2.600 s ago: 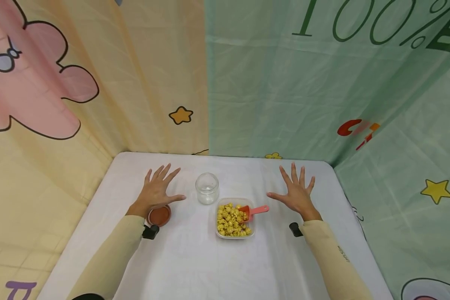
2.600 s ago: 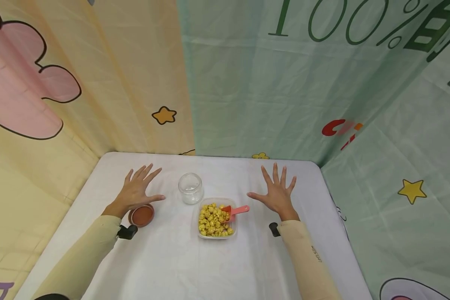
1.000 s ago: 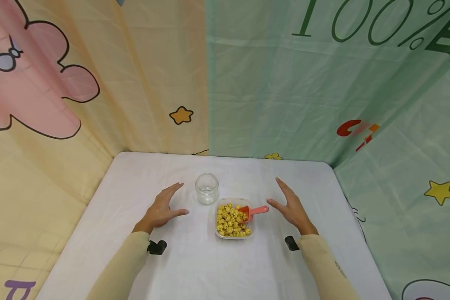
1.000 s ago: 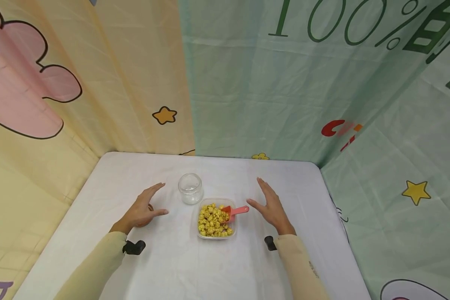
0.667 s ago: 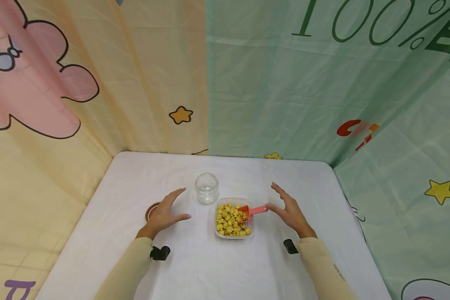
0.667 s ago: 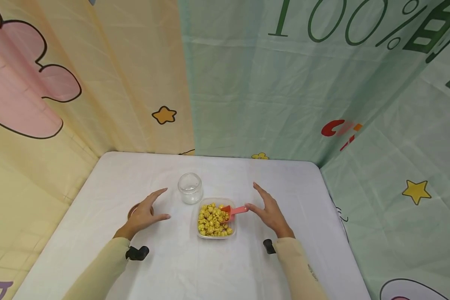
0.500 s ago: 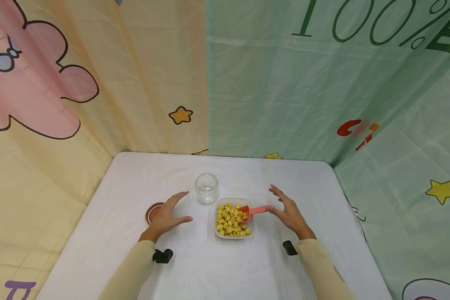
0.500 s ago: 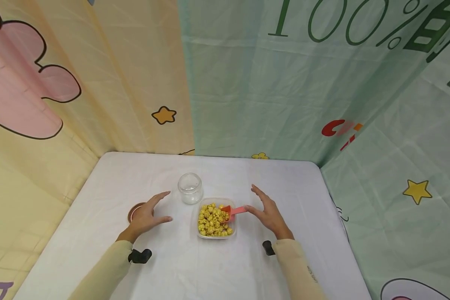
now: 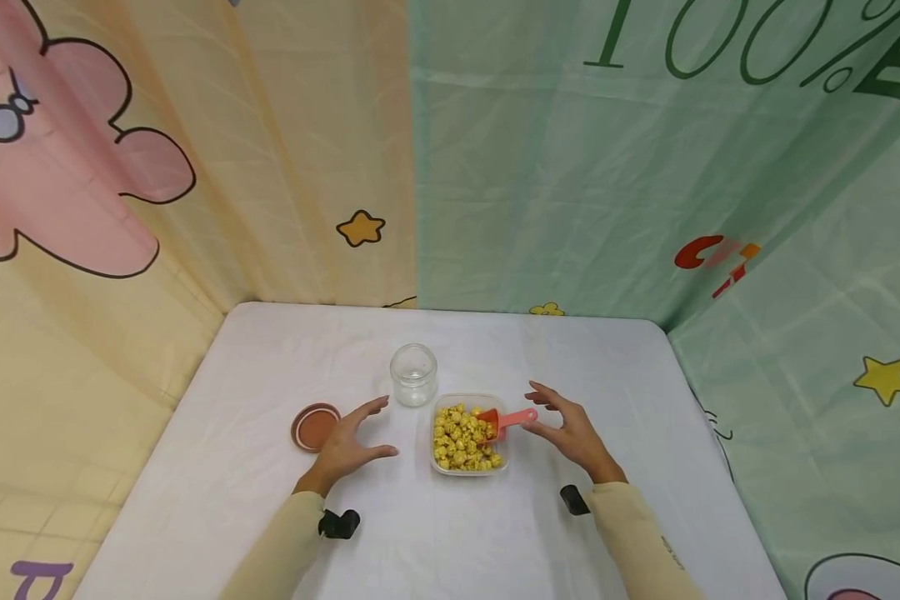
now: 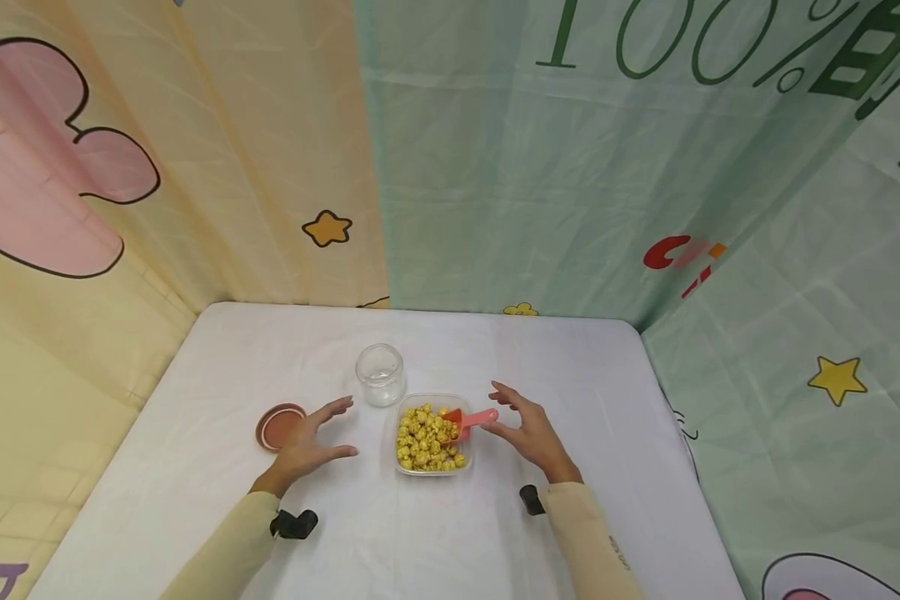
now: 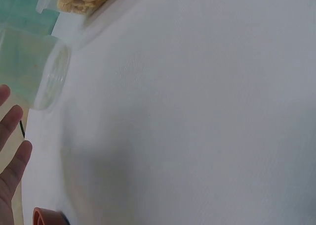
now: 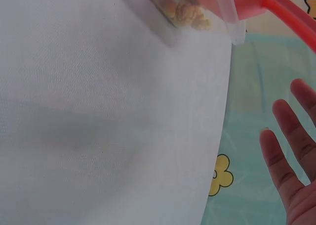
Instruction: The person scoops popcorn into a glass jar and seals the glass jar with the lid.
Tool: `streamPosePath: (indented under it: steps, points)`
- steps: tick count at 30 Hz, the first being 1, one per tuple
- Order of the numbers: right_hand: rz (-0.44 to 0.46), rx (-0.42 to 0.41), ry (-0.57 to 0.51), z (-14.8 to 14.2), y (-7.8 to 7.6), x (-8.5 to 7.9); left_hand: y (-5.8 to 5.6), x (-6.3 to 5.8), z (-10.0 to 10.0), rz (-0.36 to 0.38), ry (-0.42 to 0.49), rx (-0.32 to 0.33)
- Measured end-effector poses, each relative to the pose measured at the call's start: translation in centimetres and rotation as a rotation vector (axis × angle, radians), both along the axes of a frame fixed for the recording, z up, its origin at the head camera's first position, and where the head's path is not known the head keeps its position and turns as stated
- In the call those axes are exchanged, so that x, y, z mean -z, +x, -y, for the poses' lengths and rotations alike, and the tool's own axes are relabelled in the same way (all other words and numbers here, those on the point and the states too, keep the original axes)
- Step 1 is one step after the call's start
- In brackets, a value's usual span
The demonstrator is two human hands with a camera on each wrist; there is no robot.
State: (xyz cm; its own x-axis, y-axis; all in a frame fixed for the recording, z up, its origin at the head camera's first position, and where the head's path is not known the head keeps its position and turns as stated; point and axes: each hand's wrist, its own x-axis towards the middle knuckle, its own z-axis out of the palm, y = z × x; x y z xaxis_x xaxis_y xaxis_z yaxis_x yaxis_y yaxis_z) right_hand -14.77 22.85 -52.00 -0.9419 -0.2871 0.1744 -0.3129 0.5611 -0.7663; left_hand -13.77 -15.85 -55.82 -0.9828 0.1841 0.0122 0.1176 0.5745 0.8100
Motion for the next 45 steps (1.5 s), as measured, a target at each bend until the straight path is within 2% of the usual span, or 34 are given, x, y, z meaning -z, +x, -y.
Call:
streamPosePath:
  steps: [8,15,24,31,45]
  points:
    - [0.031,-0.008,-0.021,0.3,0.4,-0.1,0.3,1.2,-1.6,-0.04,0.067,0.052]
    - [0.047,0.011,-0.003,0.7,0.6,0.0,0.8,1.5,-2.8,0.004,0.096,0.075]
    - [0.042,0.033,0.019,1.0,0.7,0.1,0.5,2.3,-4.0,0.014,0.084,0.118]
    - [-0.009,0.043,0.049,1.2,0.7,0.0,0.3,2.7,-5.0,0.023,0.087,0.159]
    - [-0.051,0.065,0.076,1.1,0.7,-0.4,0.0,2.9,-6.7,0.129,0.016,0.176]
